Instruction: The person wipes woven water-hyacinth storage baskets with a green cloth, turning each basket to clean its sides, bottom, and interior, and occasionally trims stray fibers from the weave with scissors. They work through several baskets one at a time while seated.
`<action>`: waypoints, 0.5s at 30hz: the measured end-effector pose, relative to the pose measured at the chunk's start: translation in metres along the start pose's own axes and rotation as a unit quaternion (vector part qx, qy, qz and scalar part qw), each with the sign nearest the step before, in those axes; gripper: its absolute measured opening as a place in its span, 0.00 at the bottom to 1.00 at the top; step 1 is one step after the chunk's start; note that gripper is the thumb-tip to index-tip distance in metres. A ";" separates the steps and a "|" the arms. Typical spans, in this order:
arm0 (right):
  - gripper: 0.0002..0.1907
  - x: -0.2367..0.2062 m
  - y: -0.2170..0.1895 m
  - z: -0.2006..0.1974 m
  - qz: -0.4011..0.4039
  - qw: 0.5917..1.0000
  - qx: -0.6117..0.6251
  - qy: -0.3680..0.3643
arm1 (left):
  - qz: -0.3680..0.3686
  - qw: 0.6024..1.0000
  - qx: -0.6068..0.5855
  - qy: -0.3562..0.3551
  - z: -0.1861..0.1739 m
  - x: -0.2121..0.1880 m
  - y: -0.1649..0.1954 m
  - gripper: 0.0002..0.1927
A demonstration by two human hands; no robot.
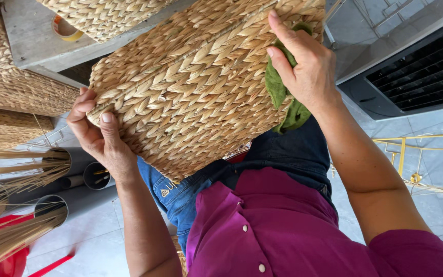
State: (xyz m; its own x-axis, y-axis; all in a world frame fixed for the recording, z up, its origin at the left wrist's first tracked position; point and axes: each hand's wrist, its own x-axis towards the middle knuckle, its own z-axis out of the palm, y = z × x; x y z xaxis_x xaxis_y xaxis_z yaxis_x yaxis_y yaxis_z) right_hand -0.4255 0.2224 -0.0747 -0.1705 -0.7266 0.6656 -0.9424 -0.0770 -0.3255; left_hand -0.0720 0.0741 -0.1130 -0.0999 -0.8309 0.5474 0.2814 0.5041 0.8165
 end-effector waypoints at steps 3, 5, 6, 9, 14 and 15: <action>0.29 -0.002 0.001 0.002 0.006 1.000 0.007 -0.005 | -0.002 1.000 -0.001 0.003 0.000 -0.001 -0.002 0.19; 0.28 -0.002 0.002 0.002 0.005 0.999 0.035 -0.006 | -0.004 1.000 -0.003 0.004 0.000 -0.001 -0.003 0.19; 0.23 0.000 0.003 0.001 0.041 0.994 0.100 0.031 | -0.005 1.000 -0.002 0.003 0.001 0.000 -0.003 0.20; 0.13 0.010 0.006 -0.004 0.146 0.935 0.295 0.134 | 0.005 1.000 0.005 0.001 0.002 0.001 -0.006 0.19; 0.19 0.028 -0.033 0.008 0.197 0.788 0.495 0.309 | 0.005 1.000 -0.003 0.003 0.003 0.001 -0.013 0.18; 0.17 0.027 -0.056 0.022 0.175 0.827 0.454 0.281 | 0.008 1.000 -0.006 0.002 0.003 0.001 -0.015 0.19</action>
State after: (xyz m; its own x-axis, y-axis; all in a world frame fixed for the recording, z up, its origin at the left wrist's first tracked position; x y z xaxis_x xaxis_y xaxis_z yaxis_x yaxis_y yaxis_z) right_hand -0.3714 0.1920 -0.0532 -0.7347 -0.4003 0.5477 -0.2454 -0.5958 -0.7647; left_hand -0.0789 0.0665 -0.1243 -0.0915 -0.8242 0.5589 0.2945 0.5138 0.8058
